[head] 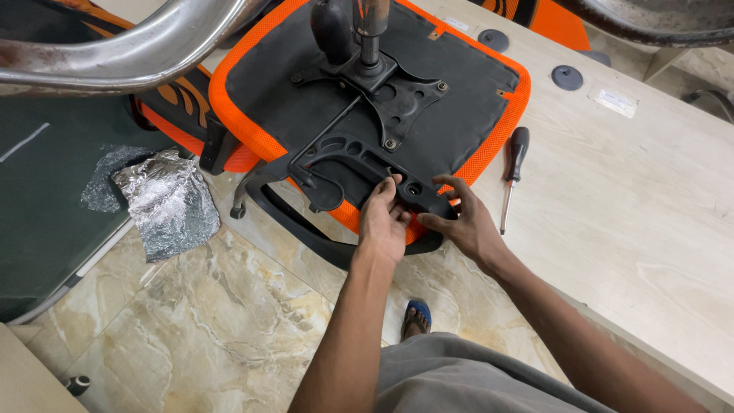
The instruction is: The person uses a screwdriver to tighten screws on the underside of an orange office chair seat. They then attach a black plastic frame to the seat using screws and a screwdriver, aligning and securing the components.
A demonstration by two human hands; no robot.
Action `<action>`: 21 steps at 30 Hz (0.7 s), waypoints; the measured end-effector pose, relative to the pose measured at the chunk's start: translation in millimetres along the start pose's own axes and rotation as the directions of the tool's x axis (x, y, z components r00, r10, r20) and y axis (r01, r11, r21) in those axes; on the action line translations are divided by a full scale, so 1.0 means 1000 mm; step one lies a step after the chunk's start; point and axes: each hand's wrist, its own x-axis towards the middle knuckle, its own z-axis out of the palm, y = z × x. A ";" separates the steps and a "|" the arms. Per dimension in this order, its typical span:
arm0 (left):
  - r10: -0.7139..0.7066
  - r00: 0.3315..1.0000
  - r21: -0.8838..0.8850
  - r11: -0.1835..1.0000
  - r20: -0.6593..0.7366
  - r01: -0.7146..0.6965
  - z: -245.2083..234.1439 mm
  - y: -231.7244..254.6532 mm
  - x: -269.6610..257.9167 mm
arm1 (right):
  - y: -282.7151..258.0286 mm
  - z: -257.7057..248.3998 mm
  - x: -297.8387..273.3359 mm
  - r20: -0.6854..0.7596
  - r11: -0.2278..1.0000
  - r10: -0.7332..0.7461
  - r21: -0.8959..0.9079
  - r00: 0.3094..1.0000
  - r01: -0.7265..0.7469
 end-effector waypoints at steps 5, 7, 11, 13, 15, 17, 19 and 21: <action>-0.020 0.999 -0.010 1.000 0.040 0.021 -0.005 0.002 -0.001 | -0.018 0.006 0.004 -0.001 0.838 -0.266 -0.494 0.964 0.230; -0.023 0.998 -0.021 0.999 0.058 0.024 -0.006 0.005 -0.004 | -0.019 0.013 0.000 -0.034 0.820 -0.301 -0.520 0.953 0.241; -0.023 0.997 -0.023 0.999 0.079 0.025 -0.004 0.008 -0.009 | -0.013 0.027 -0.005 -0.100 0.721 -0.482 -0.609 0.871 0.330; -0.036 0.997 -0.011 0.999 0.074 0.037 -0.004 0.010 -0.011 | -0.011 0.030 0.002 -0.157 0.836 -0.331 -0.506 0.931 0.212; -0.030 0.996 0.020 0.999 0.078 0.029 -0.005 0.011 -0.013 | -0.011 0.032 0.013 -0.180 0.886 -0.226 -0.447 0.957 0.125; -0.042 0.995 0.021 0.999 0.086 0.040 -0.005 0.011 -0.013 | -0.011 0.032 0.025 -0.189 0.894 -0.173 -0.441 0.967 0.074; -0.063 0.994 -0.013 0.998 0.094 0.065 -0.007 0.011 -0.011 | -0.012 0.030 0.035 -0.173 0.855 -0.227 -0.507 0.958 0.111; -0.078 0.992 -0.038 0.996 0.097 0.082 -0.011 0.010 -0.009 | -0.016 0.028 0.044 -0.136 0.818 -0.223 -0.565 0.965 0.110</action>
